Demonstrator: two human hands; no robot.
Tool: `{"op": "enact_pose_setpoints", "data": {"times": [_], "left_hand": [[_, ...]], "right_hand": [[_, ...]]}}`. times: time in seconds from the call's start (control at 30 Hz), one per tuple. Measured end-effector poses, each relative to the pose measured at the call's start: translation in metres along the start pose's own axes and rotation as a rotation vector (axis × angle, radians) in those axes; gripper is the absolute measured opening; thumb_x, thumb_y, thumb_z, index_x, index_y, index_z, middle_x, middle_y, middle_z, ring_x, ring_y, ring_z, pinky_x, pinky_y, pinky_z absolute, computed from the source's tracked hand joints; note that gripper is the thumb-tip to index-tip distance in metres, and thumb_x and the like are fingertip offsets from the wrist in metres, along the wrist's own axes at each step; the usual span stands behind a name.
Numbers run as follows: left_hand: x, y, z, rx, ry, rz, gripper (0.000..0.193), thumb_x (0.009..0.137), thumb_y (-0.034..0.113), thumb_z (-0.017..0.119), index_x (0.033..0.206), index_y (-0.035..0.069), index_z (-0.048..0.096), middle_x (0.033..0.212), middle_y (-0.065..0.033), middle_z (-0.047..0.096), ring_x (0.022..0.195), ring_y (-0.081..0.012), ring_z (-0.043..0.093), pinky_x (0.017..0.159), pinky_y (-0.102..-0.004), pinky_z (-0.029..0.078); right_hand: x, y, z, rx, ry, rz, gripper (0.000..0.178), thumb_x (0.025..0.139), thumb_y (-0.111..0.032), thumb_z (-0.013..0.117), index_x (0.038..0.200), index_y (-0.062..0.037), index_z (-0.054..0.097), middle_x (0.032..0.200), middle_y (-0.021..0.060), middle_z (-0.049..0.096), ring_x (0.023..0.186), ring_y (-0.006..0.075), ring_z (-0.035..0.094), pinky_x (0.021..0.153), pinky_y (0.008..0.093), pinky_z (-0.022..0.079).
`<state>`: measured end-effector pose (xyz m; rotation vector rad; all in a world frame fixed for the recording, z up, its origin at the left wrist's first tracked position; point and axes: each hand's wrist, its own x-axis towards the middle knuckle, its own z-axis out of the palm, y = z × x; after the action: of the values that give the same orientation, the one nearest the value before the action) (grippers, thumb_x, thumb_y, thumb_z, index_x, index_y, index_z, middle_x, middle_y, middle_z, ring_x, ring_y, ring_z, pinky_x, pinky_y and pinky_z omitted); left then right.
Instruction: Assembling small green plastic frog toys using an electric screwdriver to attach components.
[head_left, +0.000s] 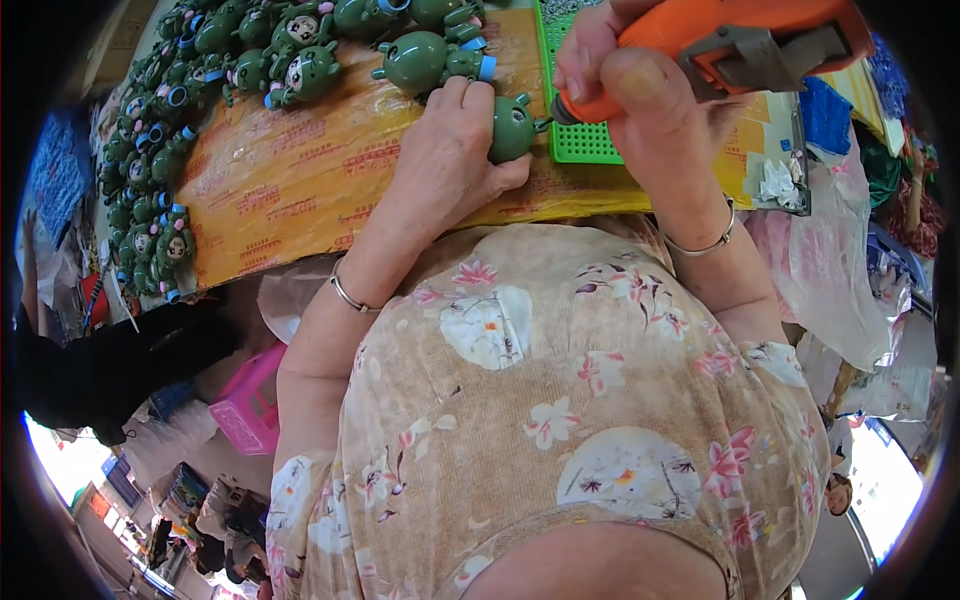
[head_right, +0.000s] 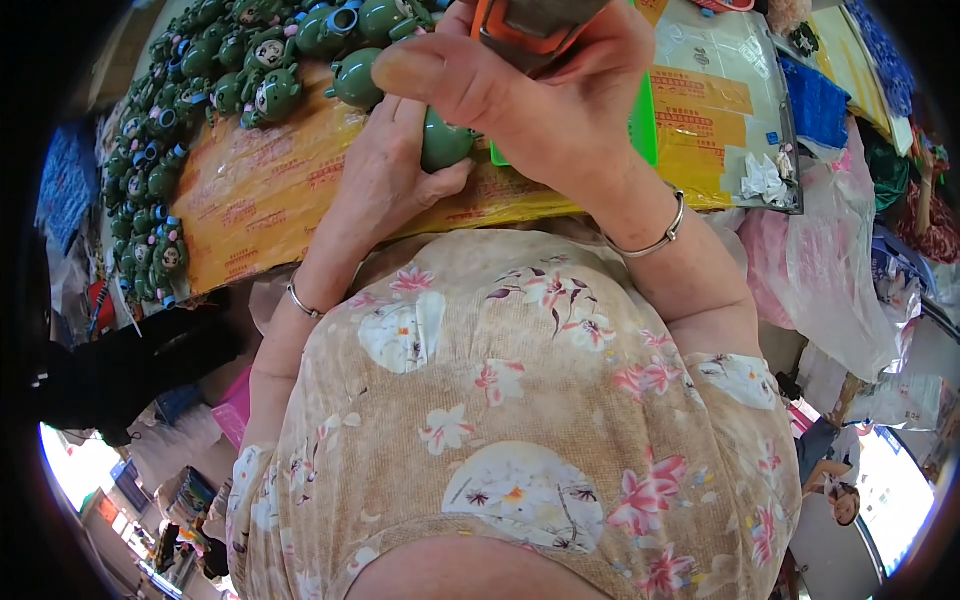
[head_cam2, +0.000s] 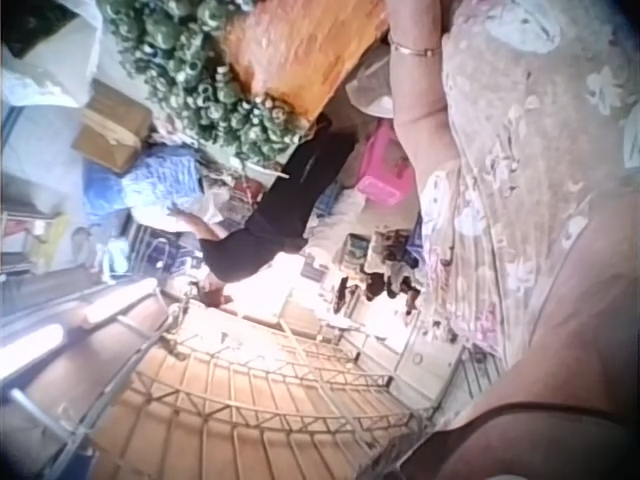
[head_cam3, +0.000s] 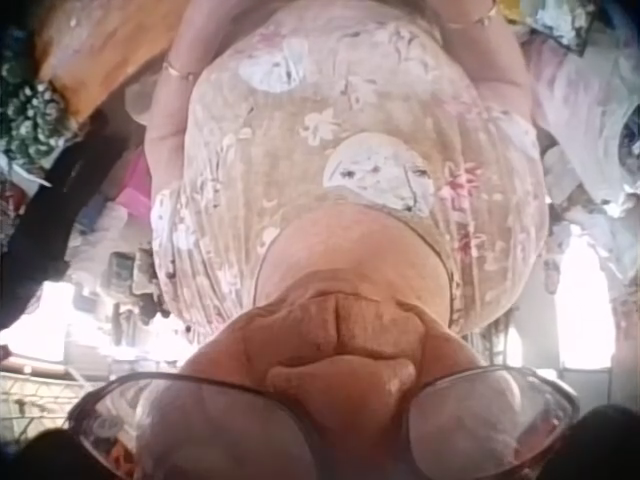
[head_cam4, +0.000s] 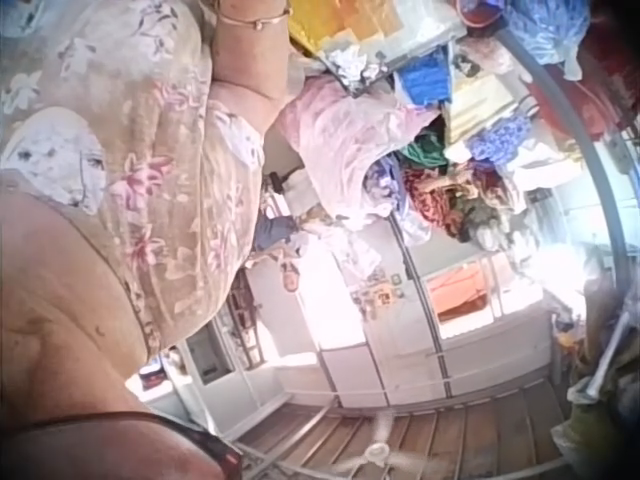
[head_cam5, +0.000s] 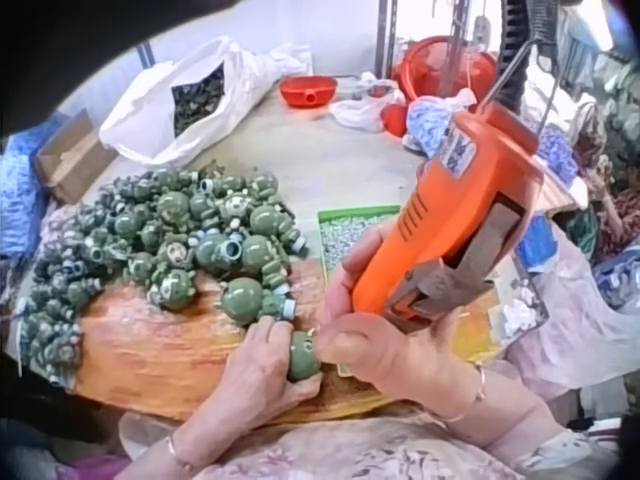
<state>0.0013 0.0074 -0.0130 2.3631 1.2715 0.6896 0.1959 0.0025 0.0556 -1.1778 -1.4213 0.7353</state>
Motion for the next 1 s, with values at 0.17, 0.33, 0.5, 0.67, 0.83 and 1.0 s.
{"op": "enact_pose_setpoints", "data": {"times": [0.17,0.33,0.5,0.67,0.83,1.0], "left_hand": [[0.0,0.002,0.001,0.024,0.008,0.012,0.049,0.073,0.023,0.083,0.103,-0.002,0.053,0.103,-0.02,0.056,0.098,-0.0404,0.06,0.079,-0.0477,0.055],[0.001,0.001,0.001,0.015,0.003,0.014,0.048,0.072,0.022,0.083,0.102,-0.002,0.053,0.103,-0.0199,0.056,0.097,-0.0404,0.06,0.079,-0.0474,0.055],[0.002,-0.003,0.003,0.029,-0.007,0.042,0.047,0.072,0.021,0.082,0.1,-0.001,0.052,0.101,-0.0196,0.056,0.097,-0.0401,0.06,0.079,-0.0472,0.055],[0.003,-0.003,0.003,0.01,-0.008,0.038,0.047,0.071,0.021,0.083,0.099,-0.001,0.053,0.101,-0.0192,0.057,0.097,-0.04,0.06,0.08,-0.0466,0.055],[-0.002,-0.005,0.003,0.031,0.055,0.028,0.049,0.068,0.019,0.085,0.1,0.0,0.054,0.105,-0.0201,0.056,0.096,-0.0409,0.06,0.082,-0.0471,0.055],[-0.017,0.002,-0.024,-0.077,-0.085,-0.085,0.057,0.062,0.022,0.089,0.107,0.003,0.061,0.11,-0.0191,0.055,0.102,-0.0397,0.056,0.087,-0.0522,0.051]], "right_hand": [[-0.001,-0.022,0.007,0.439,-0.07,0.253,0.06,0.076,-0.024,0.092,0.118,-0.0076,0.053,0.096,0.0002,0.062,0.088,0.0106,0.06,0.082,0.0289,0.049],[0.023,0.01,0.013,-0.231,-0.295,0.049,0.049,0.077,-0.011,0.089,0.111,-0.0041,0.054,0.084,-0.0005,0.062,0.076,0.0085,0.059,0.072,0.0263,0.05],[0.008,0.003,0.021,0.295,-0.087,-0.12,0.044,0.077,-0.009,0.089,0.108,-0.0046,0.058,0.087,-0.0002,0.063,0.078,0.0082,0.06,0.071,0.0264,0.05],[0.034,0.043,0.035,0.302,-0.093,-0.604,0.04,0.08,-0.005,0.086,0.109,-0.005,0.058,0.087,0.0004,0.063,0.075,0.0105,0.06,0.068,0.0281,0.051],[0.012,0.041,0.009,0.905,-0.179,-0.032,0.042,0.083,-0.011,0.076,0.118,-0.003,0.056,0.084,0.0097,0.062,0.072,0.0211,0.06,0.067,0.0387,0.051],[0.009,0.028,-0.029,0.781,-0.189,-0.211,0.045,0.088,-0.028,0.077,0.122,-0.0069,0.055,0.085,0.007,0.059,0.073,0.0209,0.059,0.067,0.0381,0.05]]}}
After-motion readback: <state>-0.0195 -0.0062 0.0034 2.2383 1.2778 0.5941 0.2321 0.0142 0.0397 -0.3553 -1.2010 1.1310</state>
